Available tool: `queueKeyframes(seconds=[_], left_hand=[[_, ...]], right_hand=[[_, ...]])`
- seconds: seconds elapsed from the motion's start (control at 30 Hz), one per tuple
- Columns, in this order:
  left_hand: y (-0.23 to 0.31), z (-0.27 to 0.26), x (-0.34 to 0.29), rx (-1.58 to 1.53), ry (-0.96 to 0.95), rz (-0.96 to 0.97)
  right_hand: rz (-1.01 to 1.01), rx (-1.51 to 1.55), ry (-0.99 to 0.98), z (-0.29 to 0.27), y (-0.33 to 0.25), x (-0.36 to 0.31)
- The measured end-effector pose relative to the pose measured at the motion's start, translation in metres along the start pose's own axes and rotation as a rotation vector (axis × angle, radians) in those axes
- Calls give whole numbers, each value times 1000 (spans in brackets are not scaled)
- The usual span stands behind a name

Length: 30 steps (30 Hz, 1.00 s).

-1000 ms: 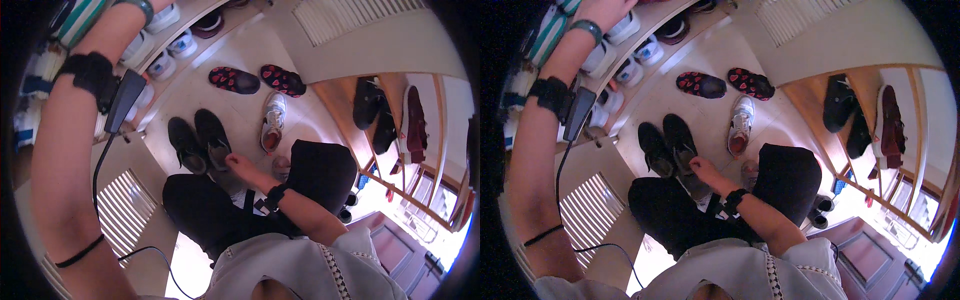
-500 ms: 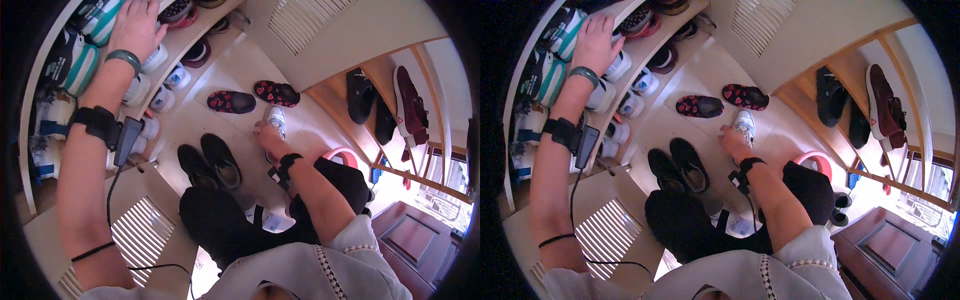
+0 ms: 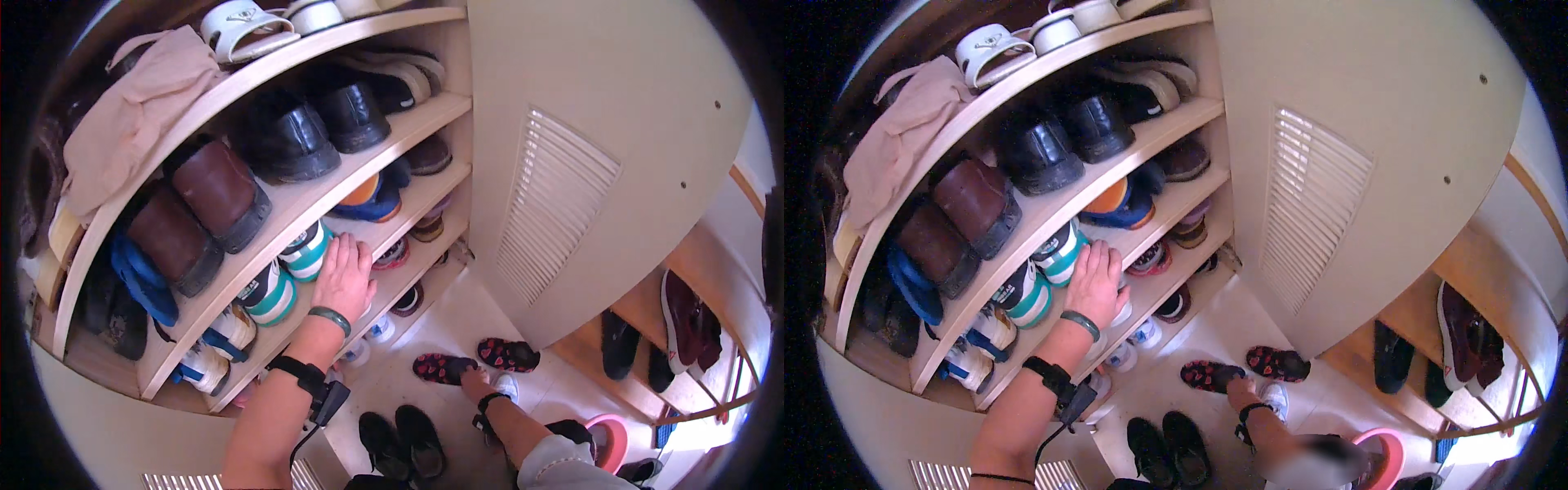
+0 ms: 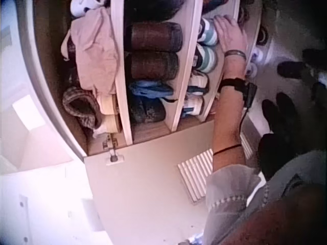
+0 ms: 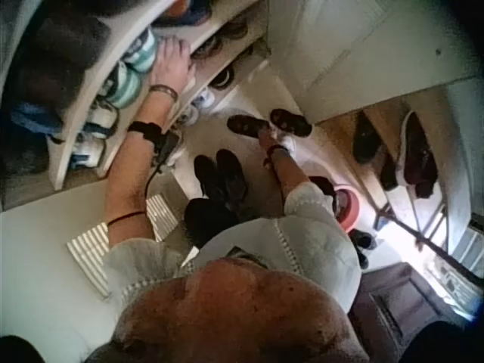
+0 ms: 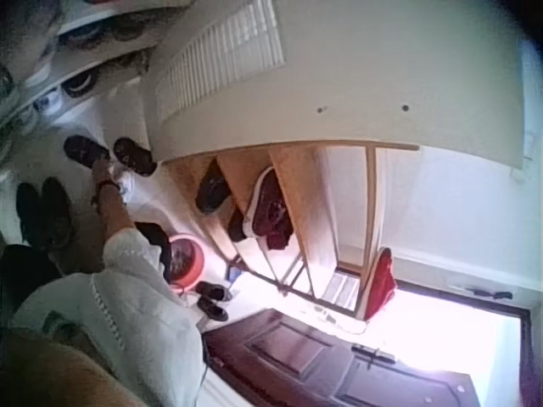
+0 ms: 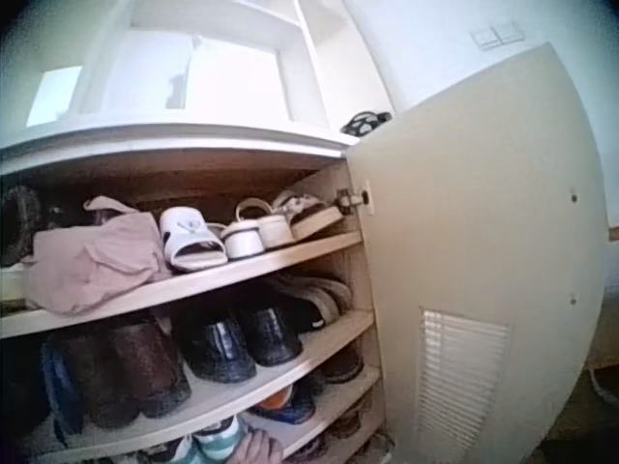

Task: The person organizes various shoes by taking them from a small wooden rack and placing them onto the shelves of a larger white cabinet.

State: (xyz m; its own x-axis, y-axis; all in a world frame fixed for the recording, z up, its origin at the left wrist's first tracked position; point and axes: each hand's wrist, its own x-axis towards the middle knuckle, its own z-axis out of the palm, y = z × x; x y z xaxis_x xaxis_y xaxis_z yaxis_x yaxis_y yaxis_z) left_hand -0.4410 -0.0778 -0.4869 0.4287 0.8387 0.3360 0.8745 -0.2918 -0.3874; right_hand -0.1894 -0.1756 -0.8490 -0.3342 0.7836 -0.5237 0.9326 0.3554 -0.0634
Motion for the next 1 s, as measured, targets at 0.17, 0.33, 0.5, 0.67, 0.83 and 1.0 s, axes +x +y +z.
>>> queueKeyframes(seconds=[0.17,0.33,0.5,0.67,0.83,1.0], left_hand=[[-3,5,4,-3,58,-27],[-10,7,-1,24,14,-35],[-4,15,3,-7,61,-21],[-5,4,-1,13,26,-41],[-7,9,-1,14,16,-31],[-7,10,2,1,65,-19]], right_hand=[[-142,222,74,-52,12,-12],[-313,82,-18,-187,18,-82],[-420,553,279,-306,70,-194],[-318,609,936,-429,59,-265],[-247,454,1369,-511,41,-212],[-230,272,1527,-556,40,-137]])
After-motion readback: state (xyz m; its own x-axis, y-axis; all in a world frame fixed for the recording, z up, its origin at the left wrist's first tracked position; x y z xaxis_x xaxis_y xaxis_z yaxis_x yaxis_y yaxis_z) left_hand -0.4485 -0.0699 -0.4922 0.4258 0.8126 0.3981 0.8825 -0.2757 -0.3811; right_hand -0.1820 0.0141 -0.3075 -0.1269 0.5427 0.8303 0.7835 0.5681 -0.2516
